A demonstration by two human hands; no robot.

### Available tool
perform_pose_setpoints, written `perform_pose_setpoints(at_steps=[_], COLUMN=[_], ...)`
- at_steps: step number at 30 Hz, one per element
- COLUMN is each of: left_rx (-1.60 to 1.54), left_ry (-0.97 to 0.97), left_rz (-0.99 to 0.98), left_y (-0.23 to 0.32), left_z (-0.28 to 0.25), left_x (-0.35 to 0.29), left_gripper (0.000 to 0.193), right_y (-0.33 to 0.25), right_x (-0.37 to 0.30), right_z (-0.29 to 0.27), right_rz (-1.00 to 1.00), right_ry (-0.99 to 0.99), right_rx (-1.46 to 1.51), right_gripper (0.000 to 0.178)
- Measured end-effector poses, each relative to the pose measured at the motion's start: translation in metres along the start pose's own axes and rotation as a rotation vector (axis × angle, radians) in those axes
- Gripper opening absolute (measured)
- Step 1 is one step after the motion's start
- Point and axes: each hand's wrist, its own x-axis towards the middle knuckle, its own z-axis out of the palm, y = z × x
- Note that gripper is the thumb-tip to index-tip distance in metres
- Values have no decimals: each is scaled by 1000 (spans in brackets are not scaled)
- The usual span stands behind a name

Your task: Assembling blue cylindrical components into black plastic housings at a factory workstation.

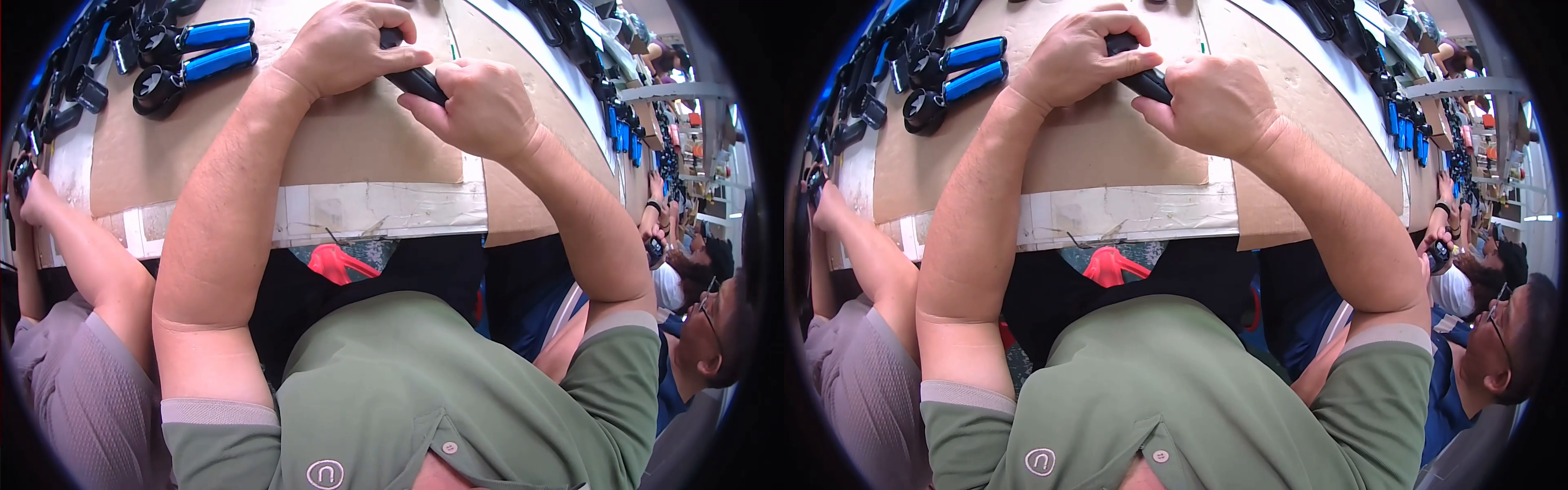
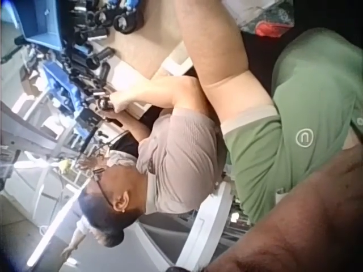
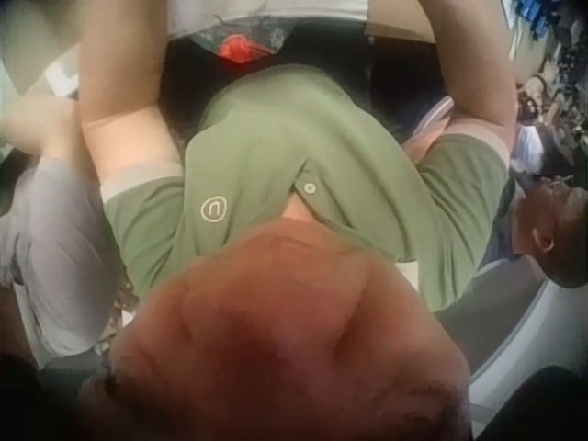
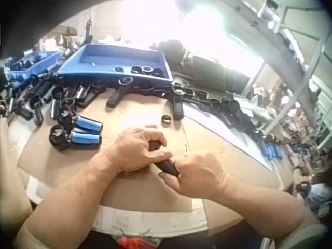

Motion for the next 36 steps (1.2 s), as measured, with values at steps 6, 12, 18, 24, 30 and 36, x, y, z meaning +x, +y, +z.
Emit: perform_pose_setpoints(at_steps=[6, 12, 18, 24, 30, 36], left_rx=[-2, 31, -126, -23, 95, 63], left_ry=[51, 31, 173, 212, 171, 125], left_rz=[76, 8, -103, -25, 95, 158], left_y=[14, 24, 28, 26, 23, 22], left_z=[-7, 1, 9, 13, 11, 6], left_x=[-25, -27, -30, -33, -36, -34], left_gripper=[32, 41, 37, 37, 38, 40], right_y=[25, 38, 2, 15, 44, 40], right_x=[1, -8, -17, -21, -14, -3], right_z=[-1, 18, 44, 39, 27, 22], right_rz=[-36, -8, 394, 872, 847, 740], right_ry=[29, 130, 442, -15, -548, -720], right_rx=[118, 289, 1064, 2080, 2112, 1981], right_gripper=[49, 45, 43, 47, 50, 49])
